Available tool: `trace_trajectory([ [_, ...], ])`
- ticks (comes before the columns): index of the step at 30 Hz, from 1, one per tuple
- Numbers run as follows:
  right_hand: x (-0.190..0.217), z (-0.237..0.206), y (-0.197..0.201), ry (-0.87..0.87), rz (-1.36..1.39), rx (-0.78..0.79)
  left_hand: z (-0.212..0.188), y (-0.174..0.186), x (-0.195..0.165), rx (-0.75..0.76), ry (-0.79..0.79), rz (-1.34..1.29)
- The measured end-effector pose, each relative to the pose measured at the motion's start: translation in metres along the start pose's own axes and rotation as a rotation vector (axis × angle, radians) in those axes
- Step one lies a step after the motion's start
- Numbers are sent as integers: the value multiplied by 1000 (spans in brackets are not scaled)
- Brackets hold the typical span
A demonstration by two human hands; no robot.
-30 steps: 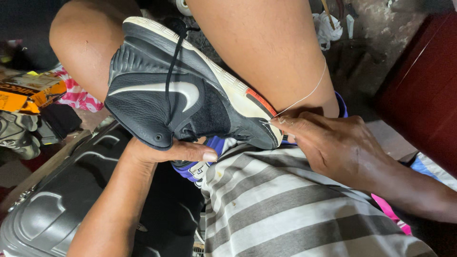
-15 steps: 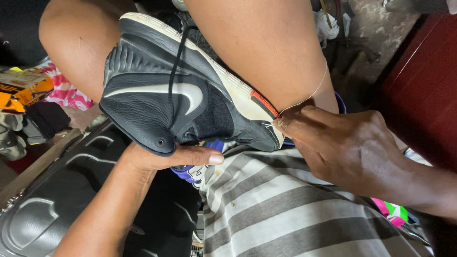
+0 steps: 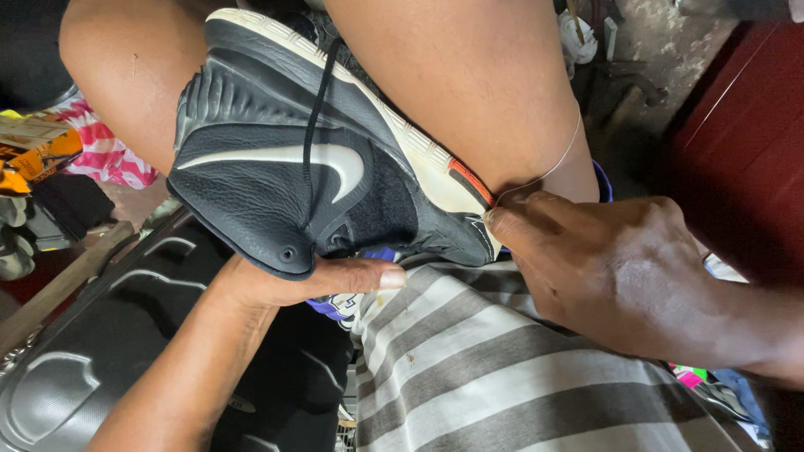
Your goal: The person sits on the floor and sews the sole of a black and white sneaker using a needle and thread. They repeatedly push the needle through the shoe's edge and pull the thread tight to secure the sole.
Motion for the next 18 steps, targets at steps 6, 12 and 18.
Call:
trace_trajectory([
  [6,5,-4,-6,66,-90,-62,0,0,6,-40,121,-104],
  [12,10,-2,-11,-1,-101,-17,0,1,-1,-47,18,-19],
  [18,14,10,-14,3,-171,-42,0,1,-4,-69,2,-30],
])
Point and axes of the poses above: each hand's wrist, its own z-axis towards the middle knuckle, its own y-axis out of the back of the hand, x = y × z, the point moved 9 cm from there along z, towards the middle knuckle, and after that the axes turned 9 degrees about -x, right-handed, at the moved point
